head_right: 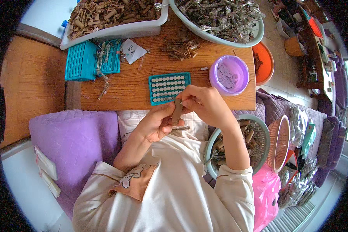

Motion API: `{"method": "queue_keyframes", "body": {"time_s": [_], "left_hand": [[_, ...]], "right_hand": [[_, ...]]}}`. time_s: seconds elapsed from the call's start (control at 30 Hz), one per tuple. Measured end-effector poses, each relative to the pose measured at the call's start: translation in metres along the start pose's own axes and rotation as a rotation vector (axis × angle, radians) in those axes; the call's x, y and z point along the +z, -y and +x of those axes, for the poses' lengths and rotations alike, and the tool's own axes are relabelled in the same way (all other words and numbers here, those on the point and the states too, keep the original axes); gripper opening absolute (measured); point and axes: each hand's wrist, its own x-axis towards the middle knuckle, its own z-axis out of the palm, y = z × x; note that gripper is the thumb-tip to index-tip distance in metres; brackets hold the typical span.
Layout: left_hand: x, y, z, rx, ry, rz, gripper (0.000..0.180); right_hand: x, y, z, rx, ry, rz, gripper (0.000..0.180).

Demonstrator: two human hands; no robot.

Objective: The person assembles small wooden cylinders by filling them with blue pellets from storage containers and then plugging the filled cylinders into a plastic tray, working by hand.

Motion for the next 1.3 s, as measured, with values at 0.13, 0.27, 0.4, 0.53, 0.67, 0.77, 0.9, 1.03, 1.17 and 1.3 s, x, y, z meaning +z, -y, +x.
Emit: {"method": "queue_keyframes", "body": {"time_s": [0.13, 0.27, 0.4, 0.53, 0.67, 0.77, 0.9, 1.03, 1.17, 1.3], "left_hand": [[-0.007, 0.003, 0.002, 0.006, -0.037, 0.022, 0.034], [-0.006, 0.005, 0.001, -0.008, -0.065, 0.070, 0.033], [-0.011, 0.007, -0.001, -0.081, 0.052, 0.033, 0.032], [0.014, 0.001, -0.002, -0.034, 0.056, 0.289, 0.041], [0.018, -0.043, -0.001, 0.462, -0.022, 0.843, 0.036], [0.028, -0.113, 0.006, 0.866, -0.433, 1.374, 0.018], [0.018, -0.238, 0.039, 1.019, -0.990, 2.034, 0.026], [0.007, -0.315, 0.096, 0.634, -1.139, 2.390, 0.031], [-0.018, -0.347, 0.128, 0.196, -1.274, 2.247, 0.043], [-0.026, -0.355, 0.138, 0.119, -1.309, 2.339, 0.054]], "right_hand": [[0.008, -0.007, 0.001, -0.180, -0.060, -0.163, 0.010], [0.006, -0.011, 0.001, -0.151, -0.024, -0.185, 0.011], [-0.004, -0.008, -0.001, -0.224, 0.055, -0.152, 0.014], [-0.022, -0.007, -0.021, -0.327, 0.076, -0.269, 0.014], [-0.071, -0.013, -0.080, -0.115, 0.040, -0.435, 0.014], [-0.094, -0.045, -0.119, -0.004, 0.215, -0.574, 0.020], [-0.088, -0.049, -0.120, 0.071, 0.132, -0.603, 0.028], [-0.088, -0.018, -0.087, -0.022, 0.048, -0.631, 0.034], [-0.092, -0.002, -0.052, -0.102, -0.093, -0.608, 0.030], [-0.101, 0.009, -0.016, -0.161, -0.224, -0.544, 0.026]]}}
